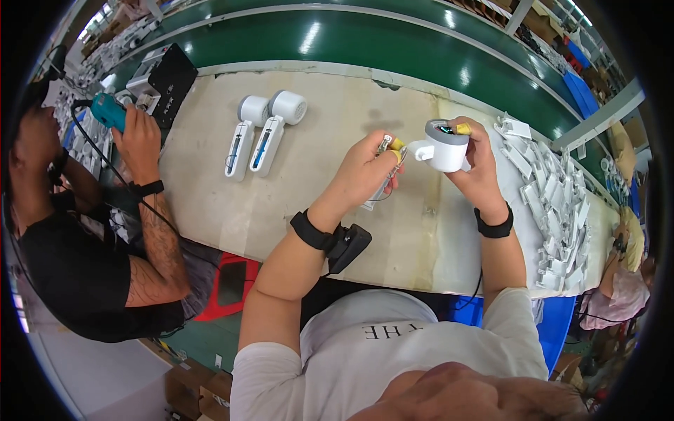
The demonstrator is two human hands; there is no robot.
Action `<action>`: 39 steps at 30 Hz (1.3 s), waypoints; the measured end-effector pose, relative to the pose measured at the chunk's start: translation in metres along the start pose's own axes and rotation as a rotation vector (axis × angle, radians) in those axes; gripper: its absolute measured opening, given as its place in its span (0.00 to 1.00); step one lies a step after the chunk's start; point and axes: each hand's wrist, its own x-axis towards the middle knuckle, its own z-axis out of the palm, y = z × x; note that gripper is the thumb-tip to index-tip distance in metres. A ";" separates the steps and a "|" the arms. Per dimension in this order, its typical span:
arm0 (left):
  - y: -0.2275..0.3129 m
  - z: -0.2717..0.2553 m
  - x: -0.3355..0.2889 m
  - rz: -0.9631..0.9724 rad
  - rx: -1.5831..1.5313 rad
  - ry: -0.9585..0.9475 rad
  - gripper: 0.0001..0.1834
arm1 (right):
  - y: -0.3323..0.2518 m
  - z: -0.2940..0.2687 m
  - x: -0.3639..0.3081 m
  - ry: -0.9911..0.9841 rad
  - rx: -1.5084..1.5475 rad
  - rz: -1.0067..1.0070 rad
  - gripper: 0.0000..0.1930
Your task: Assembling handheld plastic fans by snapping casing and internal components together on an assembly line.
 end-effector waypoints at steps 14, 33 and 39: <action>0.003 -0.001 -0.002 0.001 0.060 -0.057 0.08 | -0.003 -0.008 0.000 0.064 -0.477 -0.415 0.28; -0.005 0.014 -0.002 0.112 0.555 -0.123 0.15 | -0.032 -0.029 0.005 -0.298 0.059 -0.110 0.29; -0.014 0.021 -0.002 0.160 0.720 -0.105 0.16 | -0.047 -0.018 0.004 -0.265 -0.126 -0.039 0.23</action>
